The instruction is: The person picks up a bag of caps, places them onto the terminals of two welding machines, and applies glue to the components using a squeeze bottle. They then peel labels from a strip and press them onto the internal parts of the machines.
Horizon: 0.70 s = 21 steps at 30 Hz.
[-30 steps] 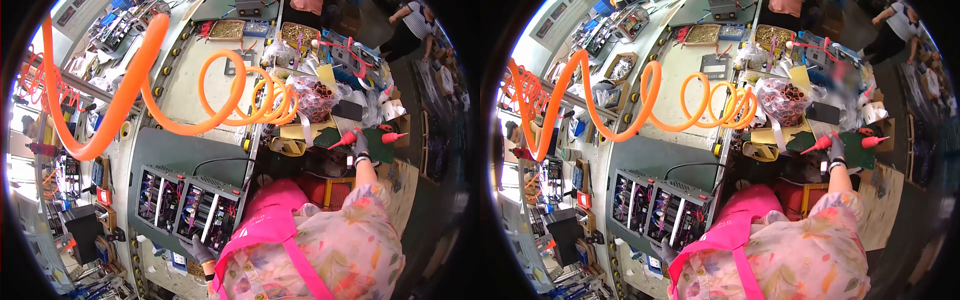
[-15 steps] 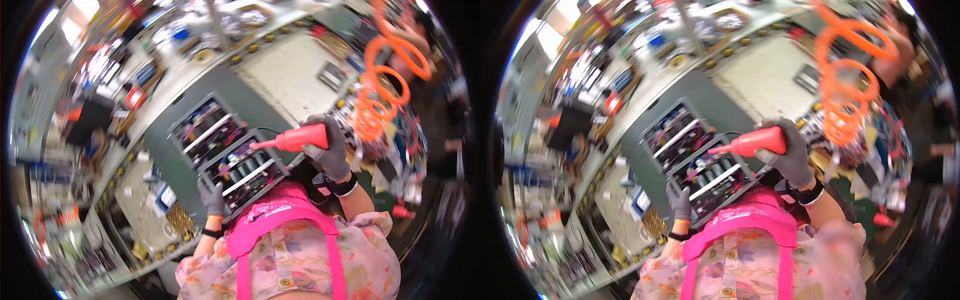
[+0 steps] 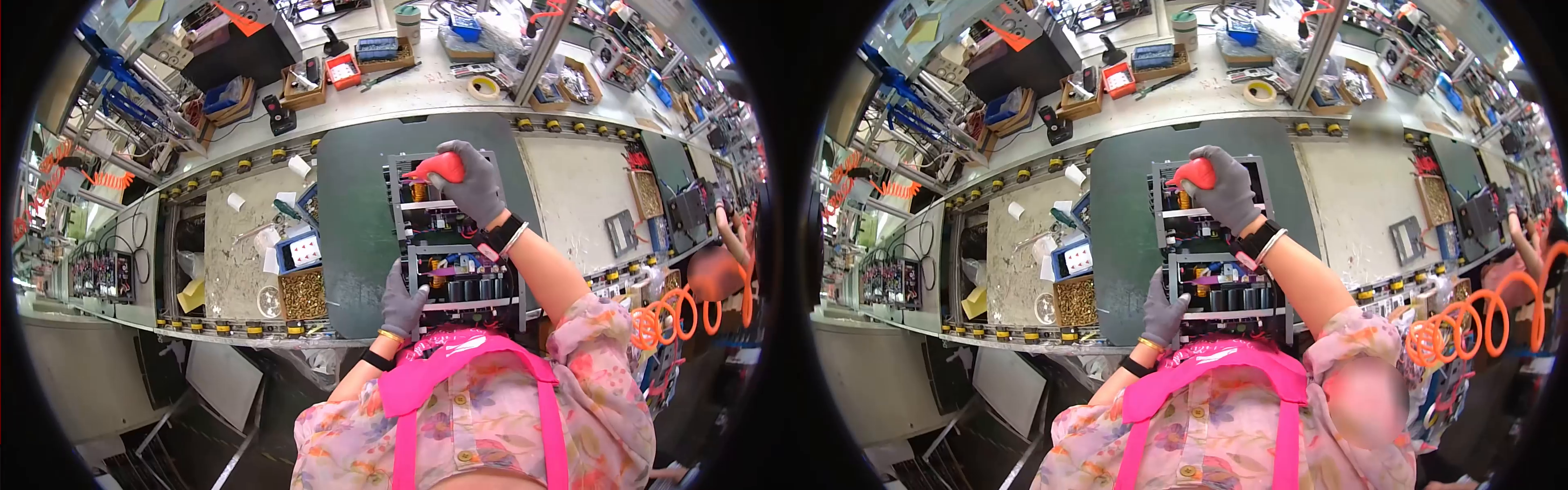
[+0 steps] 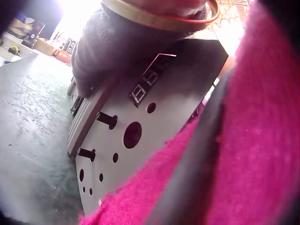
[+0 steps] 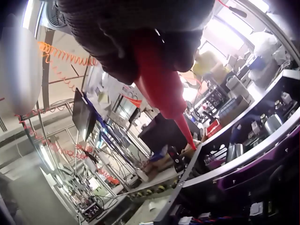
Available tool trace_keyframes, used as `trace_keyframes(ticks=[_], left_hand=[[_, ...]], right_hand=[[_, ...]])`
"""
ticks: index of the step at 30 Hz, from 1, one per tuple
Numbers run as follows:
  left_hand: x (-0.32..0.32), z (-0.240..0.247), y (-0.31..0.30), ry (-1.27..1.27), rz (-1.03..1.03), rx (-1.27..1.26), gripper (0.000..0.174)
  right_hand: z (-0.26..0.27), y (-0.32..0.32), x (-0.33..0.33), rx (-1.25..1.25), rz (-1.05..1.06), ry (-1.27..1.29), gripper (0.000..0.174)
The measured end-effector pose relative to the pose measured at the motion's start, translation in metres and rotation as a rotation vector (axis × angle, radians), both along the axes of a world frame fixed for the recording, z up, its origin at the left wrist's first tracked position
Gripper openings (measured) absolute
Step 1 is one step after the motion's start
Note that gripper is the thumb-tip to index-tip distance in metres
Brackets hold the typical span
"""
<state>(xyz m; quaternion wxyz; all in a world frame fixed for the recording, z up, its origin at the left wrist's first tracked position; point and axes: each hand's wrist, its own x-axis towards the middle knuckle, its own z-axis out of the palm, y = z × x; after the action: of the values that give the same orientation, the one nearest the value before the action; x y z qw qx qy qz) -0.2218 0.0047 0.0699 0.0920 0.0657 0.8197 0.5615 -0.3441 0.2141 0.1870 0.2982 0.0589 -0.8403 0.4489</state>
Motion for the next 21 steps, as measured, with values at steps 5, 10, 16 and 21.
trace_keyframes(ticks=[5, 10, 16, 21], left_hand=[[-0.001, 0.003, 0.001, 0.067, 0.016, -0.031, 0.074], [0.001, 0.009, 0.000, 0.075, 0.018, -0.079, 0.073], [0.000, 0.006, 0.001, 0.071, 0.015, -0.062, 0.073], [0.000, 0.007, 0.000, 0.064, 0.004, -0.071, 0.073]], right_hand=[[-0.018, 0.000, -0.025, 0.083, 0.020, 0.041, 0.042], [-0.023, 0.002, -0.030, 0.057, 0.051, 0.072, 0.041], [-0.020, -0.002, -0.030, 0.082, 0.078, 0.071, 0.039], [-0.019, -0.003, -0.024, 0.113, 0.097, 0.068, 0.039]])
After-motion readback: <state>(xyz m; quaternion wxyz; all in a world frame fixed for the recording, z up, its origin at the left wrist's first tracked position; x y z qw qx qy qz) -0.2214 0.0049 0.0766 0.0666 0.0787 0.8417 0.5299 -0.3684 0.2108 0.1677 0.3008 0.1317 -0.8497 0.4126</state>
